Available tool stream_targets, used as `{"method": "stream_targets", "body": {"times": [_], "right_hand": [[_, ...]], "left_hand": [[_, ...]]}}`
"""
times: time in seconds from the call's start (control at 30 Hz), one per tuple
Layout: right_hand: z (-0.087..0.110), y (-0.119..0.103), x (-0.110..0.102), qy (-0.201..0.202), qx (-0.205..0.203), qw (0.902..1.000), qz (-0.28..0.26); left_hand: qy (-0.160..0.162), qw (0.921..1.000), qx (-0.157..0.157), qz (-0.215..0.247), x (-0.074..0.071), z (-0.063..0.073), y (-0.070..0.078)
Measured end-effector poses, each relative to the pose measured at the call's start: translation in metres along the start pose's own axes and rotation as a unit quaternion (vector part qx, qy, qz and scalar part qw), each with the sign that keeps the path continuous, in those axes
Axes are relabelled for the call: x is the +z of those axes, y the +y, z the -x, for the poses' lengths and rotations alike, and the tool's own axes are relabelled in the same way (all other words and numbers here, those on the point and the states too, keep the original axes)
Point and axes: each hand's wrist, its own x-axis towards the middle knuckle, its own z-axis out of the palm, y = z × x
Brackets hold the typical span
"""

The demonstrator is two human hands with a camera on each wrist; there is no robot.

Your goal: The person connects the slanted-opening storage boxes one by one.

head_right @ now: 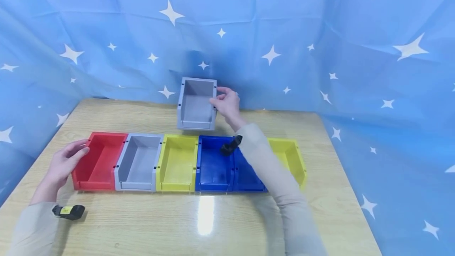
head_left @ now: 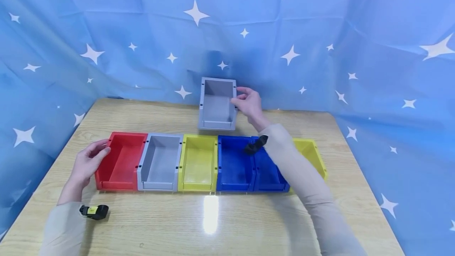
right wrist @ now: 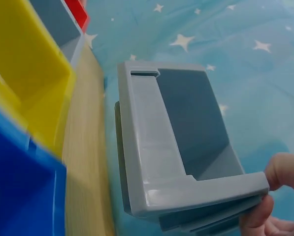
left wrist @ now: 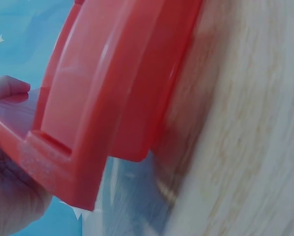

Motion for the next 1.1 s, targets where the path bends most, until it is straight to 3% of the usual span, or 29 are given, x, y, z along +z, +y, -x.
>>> {"method": "stream_targets", "body": {"times": [0.3, 0.57, 0.8, 1.1], "right_hand": [[0.012, 0.017, -0.077, 0.029, -0.013, 0.9994, 0.018], [0.032, 0.038, -0.141, 0.045, -0.019, 0.9981, 0.039], [0.051, 0.053, -0.182, 0.018, 0.001, 0.9990, 0.042], [0.073, 0.071, -0.236, -0.016, -0.006, 0.9988, 0.047]], "left_hand": [[0.047, 0.9988, 0.009, 0.005, 0.003, -0.004, -0.011], [0.051, 0.9985, 0.013, 0.014, 0.002, 0.000, 0.001], [0.056, 0.9984, 0.006, 0.011, -0.003, 0.004, 0.002], [0.068, 0.9966, 0.009, 0.046, -0.005, 0.004, 0.002]]}}
